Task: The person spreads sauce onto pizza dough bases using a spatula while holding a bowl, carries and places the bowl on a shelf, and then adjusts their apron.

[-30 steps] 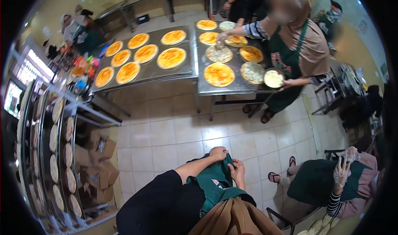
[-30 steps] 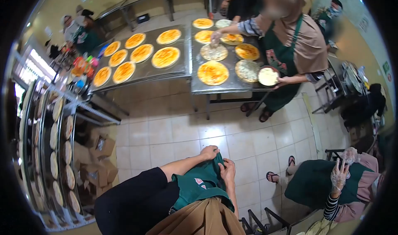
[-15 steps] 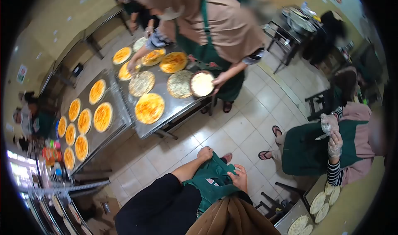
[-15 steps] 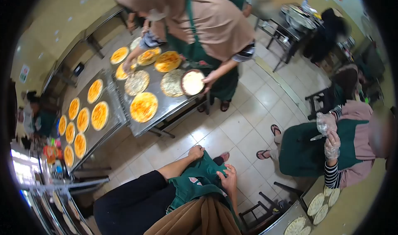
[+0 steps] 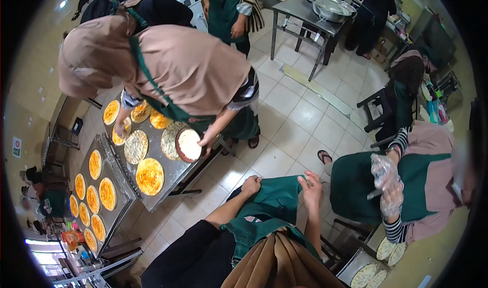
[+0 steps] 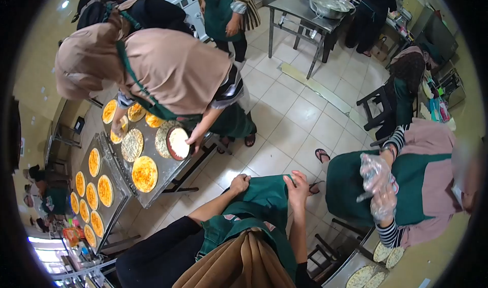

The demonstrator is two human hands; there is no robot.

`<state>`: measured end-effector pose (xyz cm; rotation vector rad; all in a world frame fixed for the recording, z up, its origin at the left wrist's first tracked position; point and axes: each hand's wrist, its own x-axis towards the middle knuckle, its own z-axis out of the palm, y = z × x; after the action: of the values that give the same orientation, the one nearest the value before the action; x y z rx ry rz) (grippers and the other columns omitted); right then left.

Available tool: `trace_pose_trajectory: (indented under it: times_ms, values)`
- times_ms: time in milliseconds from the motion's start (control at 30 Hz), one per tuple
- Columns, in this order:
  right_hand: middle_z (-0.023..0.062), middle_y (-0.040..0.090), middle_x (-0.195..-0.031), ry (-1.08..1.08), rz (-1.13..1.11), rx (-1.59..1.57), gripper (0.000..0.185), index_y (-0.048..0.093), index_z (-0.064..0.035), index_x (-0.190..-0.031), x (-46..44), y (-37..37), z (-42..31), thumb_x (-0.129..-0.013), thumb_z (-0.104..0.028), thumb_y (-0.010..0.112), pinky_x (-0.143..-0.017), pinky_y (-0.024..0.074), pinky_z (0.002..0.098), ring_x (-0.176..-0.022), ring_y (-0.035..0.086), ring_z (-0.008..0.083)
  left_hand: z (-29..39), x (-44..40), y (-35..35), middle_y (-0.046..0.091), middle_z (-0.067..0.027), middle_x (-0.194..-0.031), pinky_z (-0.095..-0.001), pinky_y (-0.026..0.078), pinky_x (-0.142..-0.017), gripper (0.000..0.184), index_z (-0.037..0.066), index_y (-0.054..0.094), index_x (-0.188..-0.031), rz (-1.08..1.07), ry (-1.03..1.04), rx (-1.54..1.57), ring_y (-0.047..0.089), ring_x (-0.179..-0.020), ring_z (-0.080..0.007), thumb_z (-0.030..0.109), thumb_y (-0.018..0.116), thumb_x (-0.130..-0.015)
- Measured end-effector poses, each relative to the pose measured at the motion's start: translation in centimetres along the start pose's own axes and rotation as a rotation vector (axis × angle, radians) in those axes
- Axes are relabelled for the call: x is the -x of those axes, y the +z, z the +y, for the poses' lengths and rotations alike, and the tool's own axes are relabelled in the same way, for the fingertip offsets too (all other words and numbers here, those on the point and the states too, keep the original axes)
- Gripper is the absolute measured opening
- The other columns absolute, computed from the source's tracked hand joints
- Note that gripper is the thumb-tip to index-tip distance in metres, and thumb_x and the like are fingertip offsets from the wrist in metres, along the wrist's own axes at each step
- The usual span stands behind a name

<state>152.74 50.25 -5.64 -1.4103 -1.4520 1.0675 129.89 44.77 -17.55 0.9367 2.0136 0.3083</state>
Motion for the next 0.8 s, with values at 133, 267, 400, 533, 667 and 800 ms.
trace_pose_trajectory:
  times_ms: [133, 267, 400, 533, 667, 800]
  values:
    - [0.0083, 0.062, -0.106, 0.006, 0.041, -0.13, 0.011, 0.066, -0.0007, -0.088, -8.2, 2.6, -1.2, -0.085, -0.011, 0.068, -0.082, 0.0472, 0.03, -0.096, 0.059, 0.0191, 1.1, -5.7, -0.5, 0.063, -0.0219, -0.109, -0.0452, 0.046, -0.091, 0.037, 0.012, 0.064, -0.112, 0.045, 0.0, -0.019, 0.059, -0.104, -0.04, 0.039, 0.049, -0.09]
    - [0.0021, 0.062, -0.101, 0.119, 0.084, -0.29, 0.013, 0.064, -0.0039, -0.101, -16.8, 4.4, 1.0, -0.09, -0.009, 0.061, -0.075, 0.0478, 0.0241, -0.087, 0.058, 0.0102, 5.0, -10.3, -2.6, 0.064, -0.022, -0.107, -0.0453, 0.047, -0.09, 0.036, 0.013, 0.065, -0.112, 0.051, 0.142, -0.017, 0.059, -0.103, -0.0398, 0.037, 0.051, -0.089]
    - [0.0066, 0.064, -0.095, 0.118, -0.171, -0.02, 0.02, 0.065, -0.0055, -0.102, -25.0, 7.7, 6.4, -0.084, -0.002, 0.059, -0.078, 0.0483, 0.0295, -0.09, 0.061, 0.0165, 11.7, -14.3, -5.8, 0.065, -0.0201, -0.103, -0.0455, 0.048, -0.087, 0.031, 0.014, 0.066, -0.108, -0.051, 0.227, 0.04, 0.061, -0.1, -0.0386, 0.036, 0.055, -0.088]
    - [0.0136, 0.065, -0.102, -0.283, -0.595, 0.16, 0.032, 0.064, -0.0074, -0.103, -28.9, 12.0, 3.6, -0.072, 0.0, 0.057, -0.081, 0.049, 0.0374, -0.095, 0.06, 0.0297, 16.8, -17.1, -9.2, 0.065, -0.0184, -0.089, -0.0474, 0.047, -0.077, 0.024, 0.01, 0.061, -0.094, -0.078, 0.389, 0.051, 0.061, -0.092, -0.0392, 0.032, 0.053, -0.091]
    - [0.0193, 0.062, -0.101, -0.321, -0.995, 0.463, 0.025, 0.067, -0.0071, -0.093, -30.5, 16.1, 9.0, -0.068, -0.008, 0.064, -0.091, 0.046, 0.0404, -0.104, 0.056, 0.0371, 19.1, -18.0, -12.4, 0.064, -0.019, -0.086, -0.0455, 0.047, -0.073, 0.023, 0.007, 0.062, -0.09, -0.133, 0.385, 0.055, 0.062, -0.086, -0.0387, 0.029, 0.055, -0.09]
    - [0.0176, 0.063, -0.103, -0.215, -1.169, 0.353, 0.019, 0.069, -0.0104, -0.09, -36.0, 16.8, 8.6, -0.071, -0.014, 0.069, -0.09, 0.0461, 0.0415, -0.104, 0.057, 0.0349, 19.4, -20.1, -14.8, 0.062, -0.0197, -0.08, -0.0427, 0.045, -0.068, 0.028, 0.005, 0.061, -0.087, -0.183, 0.353, 0.019, 0.06, -0.077, -0.0356, 0.032, 0.057, -0.09]
